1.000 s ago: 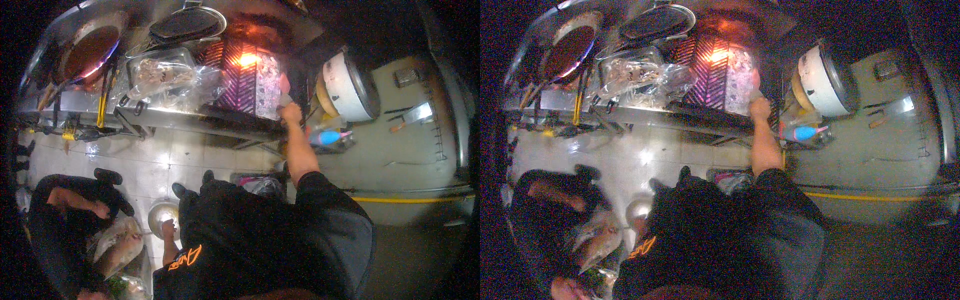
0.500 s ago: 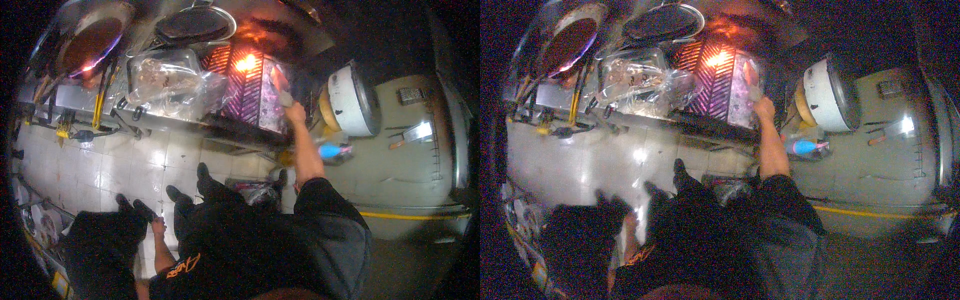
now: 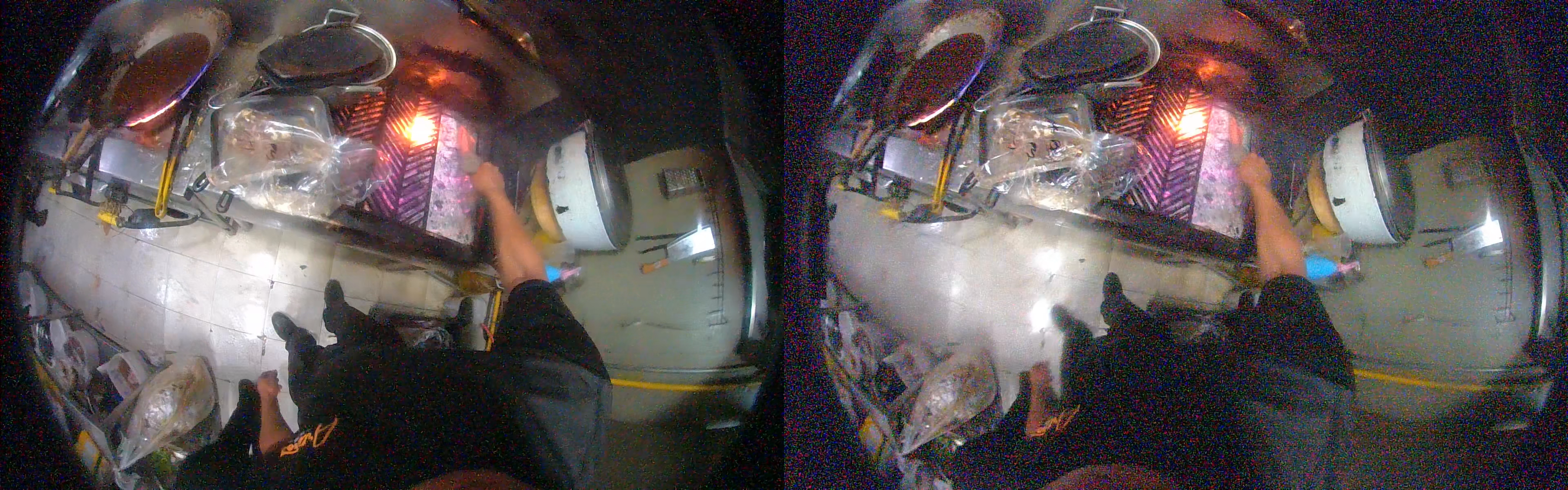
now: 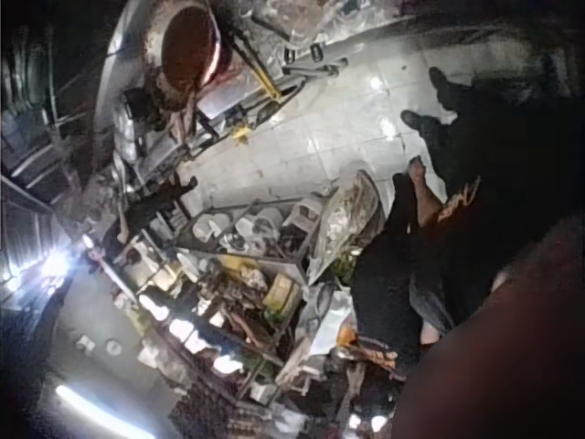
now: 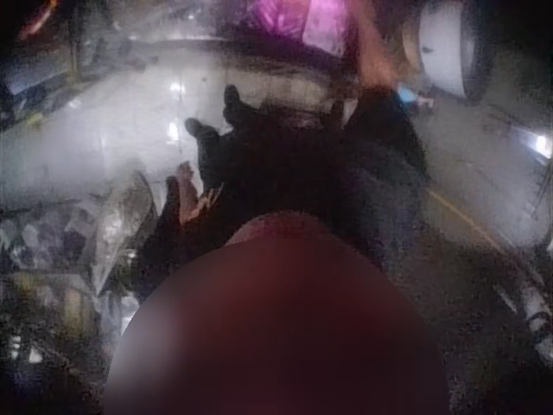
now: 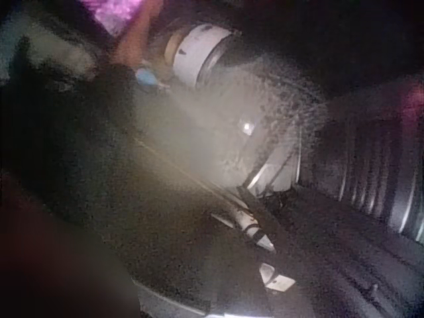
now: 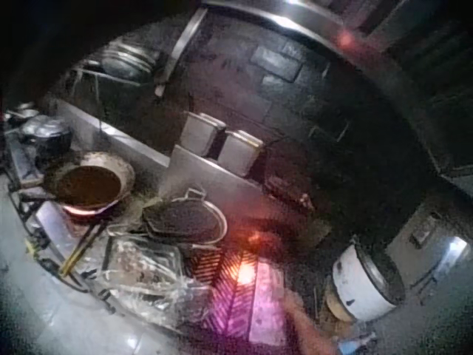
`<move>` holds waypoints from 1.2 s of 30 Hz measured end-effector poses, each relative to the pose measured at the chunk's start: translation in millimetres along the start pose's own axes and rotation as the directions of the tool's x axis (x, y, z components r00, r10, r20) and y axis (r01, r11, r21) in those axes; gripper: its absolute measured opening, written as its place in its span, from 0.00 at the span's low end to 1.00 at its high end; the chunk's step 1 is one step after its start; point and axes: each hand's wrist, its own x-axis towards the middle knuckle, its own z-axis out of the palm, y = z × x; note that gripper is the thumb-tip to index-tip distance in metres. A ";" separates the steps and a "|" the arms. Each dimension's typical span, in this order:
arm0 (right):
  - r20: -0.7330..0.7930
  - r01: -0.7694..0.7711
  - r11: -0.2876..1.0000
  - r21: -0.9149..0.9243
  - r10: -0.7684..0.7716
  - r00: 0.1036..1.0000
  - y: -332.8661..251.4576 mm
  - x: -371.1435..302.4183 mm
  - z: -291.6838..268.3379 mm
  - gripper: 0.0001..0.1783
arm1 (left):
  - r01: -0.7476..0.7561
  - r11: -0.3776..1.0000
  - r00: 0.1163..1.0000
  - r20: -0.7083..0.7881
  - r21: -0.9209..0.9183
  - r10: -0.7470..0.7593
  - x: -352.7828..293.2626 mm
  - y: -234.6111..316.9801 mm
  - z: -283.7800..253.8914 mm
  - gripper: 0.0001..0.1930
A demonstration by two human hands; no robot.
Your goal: The person opens a refrigerator, retrieves a tray of meat skewers inside a plastic bag, and sprays a grill with a hose. They then remove the skewers from the bag and place them on the grill.
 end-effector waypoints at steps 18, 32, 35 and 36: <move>-0.085 -0.014 0.997 0.078 0.021 0.996 17.9 -110.2 -5.2 0.27 | -0.438 0.725 0.896 0.185 0.532 0.404 18.9 158.0 -14.1 0.19; -0.114 -0.040 0.932 0.361 0.086 0.990 33.1 -156.5 -0.5 0.28 | -0.279 0.836 0.960 0.117 0.472 0.254 -20.4 95.9 -45.1 0.08; 0.001 -0.071 0.918 0.390 0.077 0.997 32.2 -134.0 14.0 0.31 | -0.289 0.910 0.957 0.059 0.298 0.285 -33.0 163.3 4.3 0.15; 0.019 -0.027 0.918 0.395 0.021 1.000 28.5 -132.3 19.6 0.32 | -0.293 0.903 0.955 0.051 0.313 0.292 -27.9 171.3 5.6 0.16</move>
